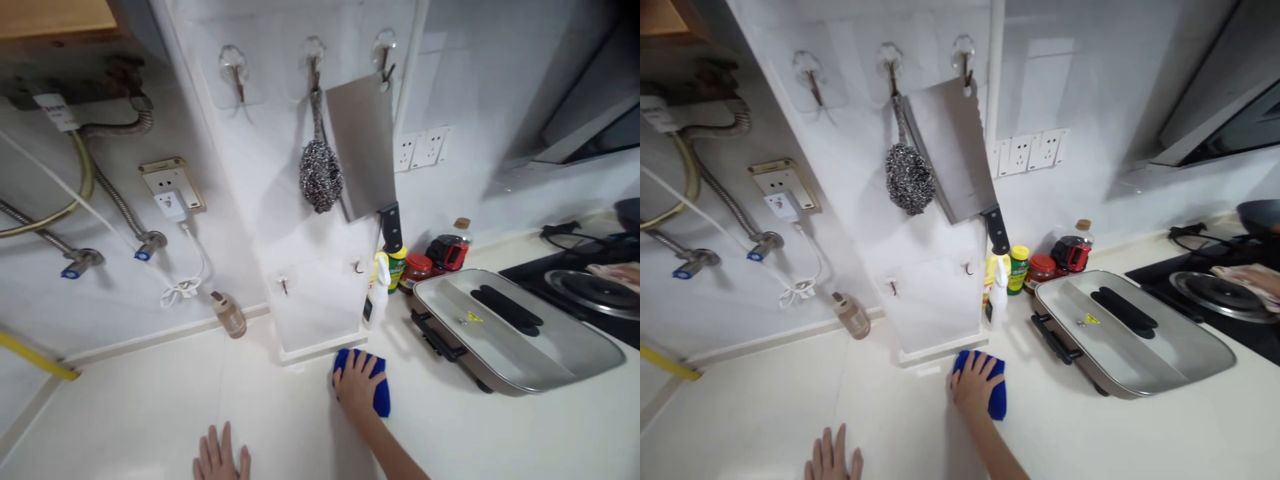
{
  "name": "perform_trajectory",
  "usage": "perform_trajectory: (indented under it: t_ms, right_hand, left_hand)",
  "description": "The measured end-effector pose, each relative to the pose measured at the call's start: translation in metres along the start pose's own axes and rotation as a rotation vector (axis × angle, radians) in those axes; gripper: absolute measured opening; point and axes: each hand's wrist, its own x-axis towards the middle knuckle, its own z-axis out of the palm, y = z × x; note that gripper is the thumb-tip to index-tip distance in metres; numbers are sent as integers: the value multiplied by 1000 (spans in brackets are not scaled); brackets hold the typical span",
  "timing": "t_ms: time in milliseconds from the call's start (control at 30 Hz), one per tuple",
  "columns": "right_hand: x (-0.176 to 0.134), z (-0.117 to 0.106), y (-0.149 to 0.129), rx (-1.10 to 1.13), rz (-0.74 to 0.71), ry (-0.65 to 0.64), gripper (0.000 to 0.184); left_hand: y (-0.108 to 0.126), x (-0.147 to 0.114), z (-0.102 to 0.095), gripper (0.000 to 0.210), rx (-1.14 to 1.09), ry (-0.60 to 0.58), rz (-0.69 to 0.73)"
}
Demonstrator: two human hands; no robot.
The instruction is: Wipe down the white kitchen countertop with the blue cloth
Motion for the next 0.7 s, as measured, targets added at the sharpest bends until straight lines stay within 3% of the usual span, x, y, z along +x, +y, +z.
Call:
perform_trajectory:
  t_ms: [233,333,433,500,600,700]
  right_hand:
    - [-57,-13,-107,184,-287,-422,75]
    - [-74,-28,-129,305,-566,-567,79]
    - [-76,-39,-133,447,-916,-670,77]
    - [-68,-43,-130,515,-1028,-705,74]
    - [-53,-44,-122,598,-1059,-715,70]
    - [-50,-48,-106,609,-992,-708,68]
  left_hand:
    - [2,-4,-9,60,-12,38,65]
    - [2,-4,-12,58,-11,16,49]
    - [1,-4,-13,58,-1,0,40]
    - [-1,-3,-13,59,10,-8,43]
    - [-3,-2,-9,60,26,-13,42]
    - [-5,1,-4,61,34,-2,24]
